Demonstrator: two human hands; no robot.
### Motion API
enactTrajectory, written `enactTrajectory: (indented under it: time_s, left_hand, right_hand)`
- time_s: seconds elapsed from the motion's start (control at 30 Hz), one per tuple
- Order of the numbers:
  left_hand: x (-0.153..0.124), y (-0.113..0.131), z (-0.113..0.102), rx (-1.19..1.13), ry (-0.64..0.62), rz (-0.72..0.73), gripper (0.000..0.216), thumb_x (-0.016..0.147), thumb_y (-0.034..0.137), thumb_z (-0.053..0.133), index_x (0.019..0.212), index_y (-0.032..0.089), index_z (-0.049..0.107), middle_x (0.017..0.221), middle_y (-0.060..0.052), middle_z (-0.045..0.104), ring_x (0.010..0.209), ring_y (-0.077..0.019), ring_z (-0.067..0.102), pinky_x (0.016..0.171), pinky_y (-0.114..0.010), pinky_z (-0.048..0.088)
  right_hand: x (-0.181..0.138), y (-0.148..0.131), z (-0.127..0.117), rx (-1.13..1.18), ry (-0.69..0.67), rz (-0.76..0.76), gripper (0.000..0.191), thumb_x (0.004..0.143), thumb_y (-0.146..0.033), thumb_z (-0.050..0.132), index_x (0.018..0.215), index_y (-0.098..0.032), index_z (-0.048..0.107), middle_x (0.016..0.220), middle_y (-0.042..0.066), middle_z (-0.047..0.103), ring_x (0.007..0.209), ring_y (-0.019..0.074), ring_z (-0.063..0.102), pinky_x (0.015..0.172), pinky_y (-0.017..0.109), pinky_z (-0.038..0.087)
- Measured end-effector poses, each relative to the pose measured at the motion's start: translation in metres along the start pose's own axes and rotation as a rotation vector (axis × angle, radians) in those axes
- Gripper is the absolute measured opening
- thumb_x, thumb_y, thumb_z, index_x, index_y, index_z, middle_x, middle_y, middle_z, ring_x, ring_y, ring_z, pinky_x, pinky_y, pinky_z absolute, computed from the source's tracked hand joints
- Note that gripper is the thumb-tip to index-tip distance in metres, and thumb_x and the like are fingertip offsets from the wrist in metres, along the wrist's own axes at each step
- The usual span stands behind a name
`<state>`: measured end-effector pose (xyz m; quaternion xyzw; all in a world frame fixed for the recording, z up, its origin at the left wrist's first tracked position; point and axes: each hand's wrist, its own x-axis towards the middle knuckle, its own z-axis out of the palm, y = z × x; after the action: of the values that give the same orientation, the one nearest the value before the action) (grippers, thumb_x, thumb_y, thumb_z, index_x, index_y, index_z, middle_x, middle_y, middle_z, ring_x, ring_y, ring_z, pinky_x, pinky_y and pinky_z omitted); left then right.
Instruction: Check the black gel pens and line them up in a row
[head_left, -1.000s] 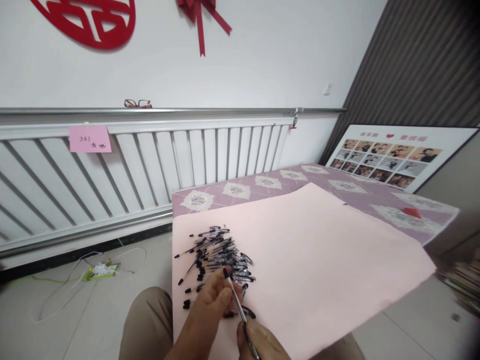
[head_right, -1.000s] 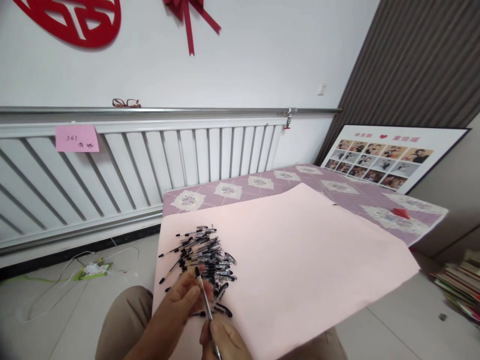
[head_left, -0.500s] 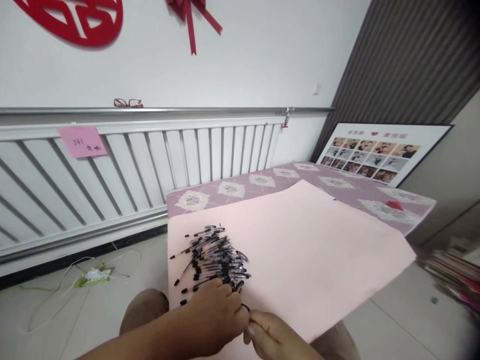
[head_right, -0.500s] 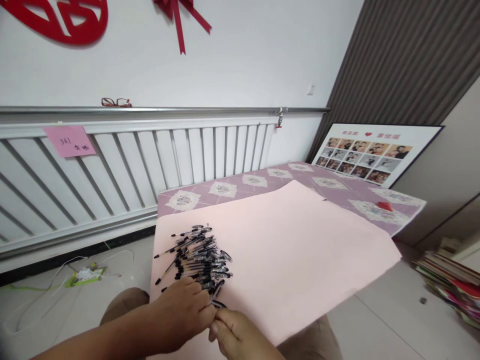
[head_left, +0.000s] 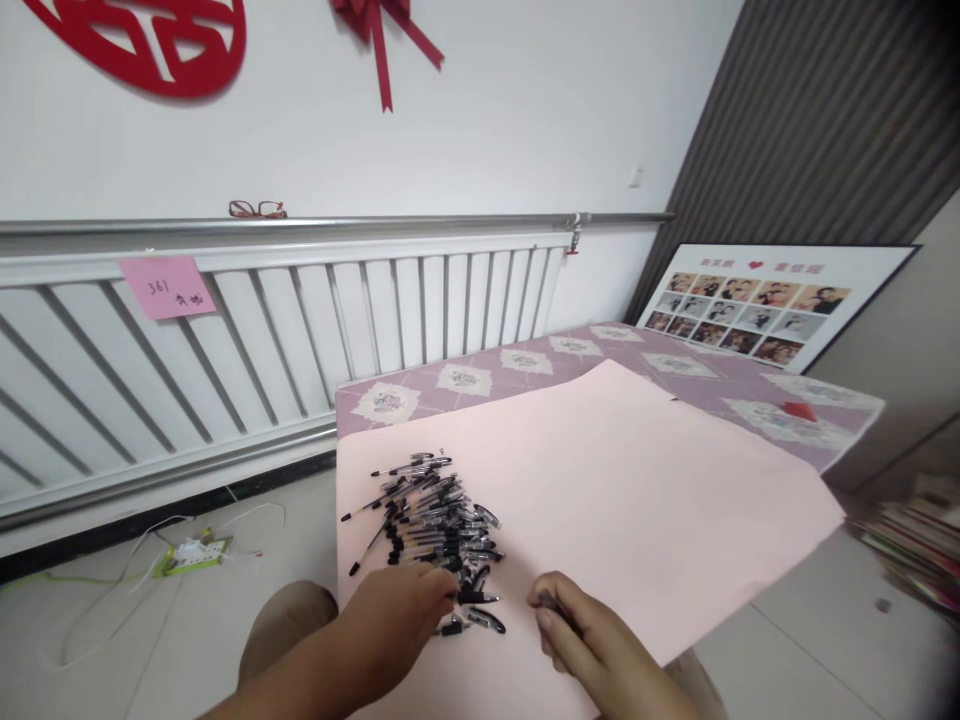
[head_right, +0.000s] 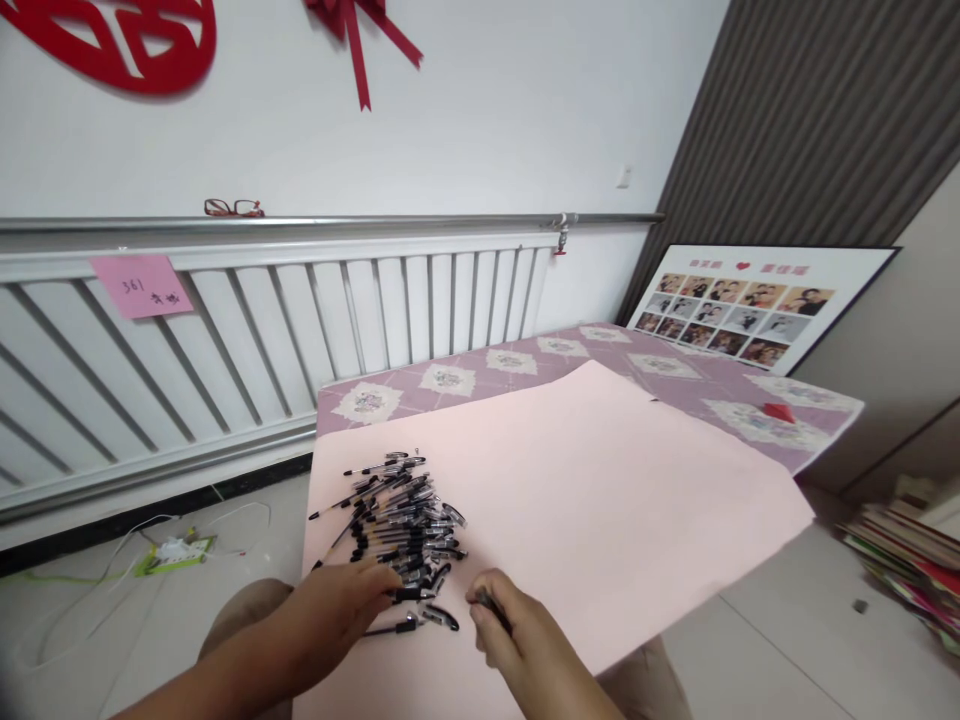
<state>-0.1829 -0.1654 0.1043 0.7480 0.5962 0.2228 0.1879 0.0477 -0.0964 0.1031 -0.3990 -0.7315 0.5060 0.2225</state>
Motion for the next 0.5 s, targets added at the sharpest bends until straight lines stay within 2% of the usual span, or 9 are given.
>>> enactTrajectory:
  time_s: [0.1, 0.23, 0.33, 0.5]
  left_hand:
    - [-0.003, 0.002, 0.014, -0.175, 0.004, -0.035, 0.021, 0.088, 0.025, 0.039, 0.093, 0.026, 0.060, 0.086, -0.001, 0.064, 0.078, -0.0175, 0.057, 0.067, -0.023, 0.037]
    - [-0.009, 0.003, 0.037, -0.243, 0.051, -0.096, 0.022, 0.088, 0.023, 0.039, 0.094, 0.025, 0.060, 0.087, -0.001, 0.065, 0.079, -0.0172, 0.057, 0.069, -0.023, 0.037]
    - [-0.014, 0.003, 0.050, -0.246, 0.079, -0.116, 0.023, 0.086, 0.021, 0.040, 0.098, 0.026, 0.060, 0.089, -0.002, 0.065, 0.081, -0.0182, 0.057, 0.070, -0.024, 0.038]
    - [-0.022, -0.001, 0.069, -0.200, 0.076, -0.166, 0.022, 0.082, 0.021, 0.045, 0.098, 0.026, 0.059, 0.089, -0.003, 0.064, 0.080, -0.0195, 0.057, 0.068, -0.024, 0.037]
  right_hand:
    - [0.005, 0.004, 0.018, 0.222, 0.082, 0.052, 0.015, 0.075, -0.031, 0.054, 0.066, -0.022, 0.046, 0.059, -0.006, 0.044, 0.053, 0.0103, 0.042, 0.052, 0.022, 0.036]
    - [0.012, 0.019, 0.045, 0.369, 0.187, 0.098, 0.023, 0.071, -0.041, 0.060, 0.069, -0.021, 0.048, 0.056, -0.008, 0.036, 0.046, 0.0077, 0.035, 0.044, 0.019, 0.031]
    - [0.015, 0.028, 0.057, 0.359, 0.221, 0.107, 0.032, 0.069, -0.049, 0.060, 0.061, -0.020, 0.049, 0.050, -0.009, 0.032, 0.044, 0.0076, 0.030, 0.042, 0.020, 0.024]
    - [0.015, 0.032, 0.062, 0.212, 0.182, 0.068, 0.033, 0.069, -0.048, 0.060, 0.057, -0.019, 0.051, 0.052, -0.006, 0.037, 0.053, 0.0106, 0.035, 0.051, 0.022, 0.029]
